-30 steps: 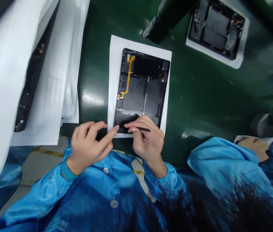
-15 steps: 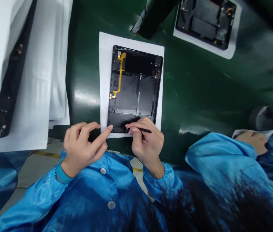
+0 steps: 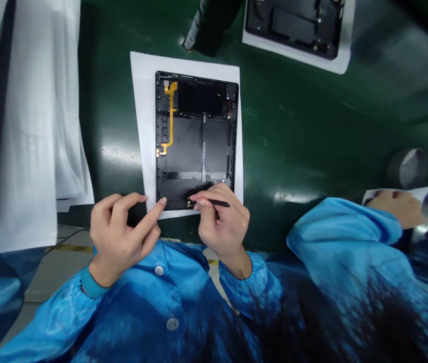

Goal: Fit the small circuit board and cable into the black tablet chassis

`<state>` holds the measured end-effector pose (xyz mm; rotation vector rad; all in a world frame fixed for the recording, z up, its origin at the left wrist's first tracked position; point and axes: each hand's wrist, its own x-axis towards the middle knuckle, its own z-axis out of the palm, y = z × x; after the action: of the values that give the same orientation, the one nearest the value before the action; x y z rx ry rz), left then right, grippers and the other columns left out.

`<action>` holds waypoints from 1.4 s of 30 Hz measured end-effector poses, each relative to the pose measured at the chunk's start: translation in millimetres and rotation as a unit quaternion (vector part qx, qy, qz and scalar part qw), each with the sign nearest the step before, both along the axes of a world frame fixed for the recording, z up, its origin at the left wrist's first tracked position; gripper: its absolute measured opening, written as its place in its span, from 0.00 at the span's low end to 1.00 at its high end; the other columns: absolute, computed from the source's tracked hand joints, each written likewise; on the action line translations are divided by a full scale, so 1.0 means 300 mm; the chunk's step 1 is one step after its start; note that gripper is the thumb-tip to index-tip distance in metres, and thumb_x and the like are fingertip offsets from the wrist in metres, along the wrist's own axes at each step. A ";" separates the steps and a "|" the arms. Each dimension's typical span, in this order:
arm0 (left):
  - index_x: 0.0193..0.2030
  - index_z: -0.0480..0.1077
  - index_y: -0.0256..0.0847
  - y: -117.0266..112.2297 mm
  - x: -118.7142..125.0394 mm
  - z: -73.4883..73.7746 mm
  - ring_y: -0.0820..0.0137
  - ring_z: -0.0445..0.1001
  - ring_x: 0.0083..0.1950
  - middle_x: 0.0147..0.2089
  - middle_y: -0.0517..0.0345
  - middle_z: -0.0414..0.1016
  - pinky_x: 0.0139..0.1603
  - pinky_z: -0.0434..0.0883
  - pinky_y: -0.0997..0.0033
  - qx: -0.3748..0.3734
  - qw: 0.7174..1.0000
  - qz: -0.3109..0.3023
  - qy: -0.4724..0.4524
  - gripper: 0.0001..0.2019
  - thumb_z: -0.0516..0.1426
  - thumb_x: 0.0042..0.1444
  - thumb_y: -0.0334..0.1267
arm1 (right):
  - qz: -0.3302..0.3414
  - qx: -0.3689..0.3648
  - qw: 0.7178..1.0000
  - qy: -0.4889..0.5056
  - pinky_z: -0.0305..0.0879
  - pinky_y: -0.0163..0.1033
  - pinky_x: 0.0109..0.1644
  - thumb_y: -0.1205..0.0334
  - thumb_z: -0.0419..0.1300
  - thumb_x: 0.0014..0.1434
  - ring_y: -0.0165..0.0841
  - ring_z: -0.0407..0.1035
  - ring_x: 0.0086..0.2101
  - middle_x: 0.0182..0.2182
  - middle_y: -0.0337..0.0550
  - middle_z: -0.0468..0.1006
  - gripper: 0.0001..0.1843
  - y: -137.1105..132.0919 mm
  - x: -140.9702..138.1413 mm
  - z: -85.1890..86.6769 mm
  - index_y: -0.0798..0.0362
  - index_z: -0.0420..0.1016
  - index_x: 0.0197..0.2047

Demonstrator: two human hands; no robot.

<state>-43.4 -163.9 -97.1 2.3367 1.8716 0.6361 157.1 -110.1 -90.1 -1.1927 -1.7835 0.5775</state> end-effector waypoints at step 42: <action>0.68 0.63 0.68 0.028 0.062 0.053 0.51 0.65 0.67 0.65 0.62 0.69 0.44 0.71 0.48 -0.059 0.997 -0.035 0.047 0.20 0.46 0.76 0.39 | 0.067 0.171 0.960 -0.212 0.77 0.48 0.34 0.68 0.61 0.64 0.43 0.76 0.35 0.35 0.52 0.81 0.10 -0.105 0.015 -0.035 0.57 0.77 0.50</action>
<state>-24.8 -155.5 -81.3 2.3838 1.8001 0.4042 161.7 -141.5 -100.5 -1.0075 -2.2302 0.0748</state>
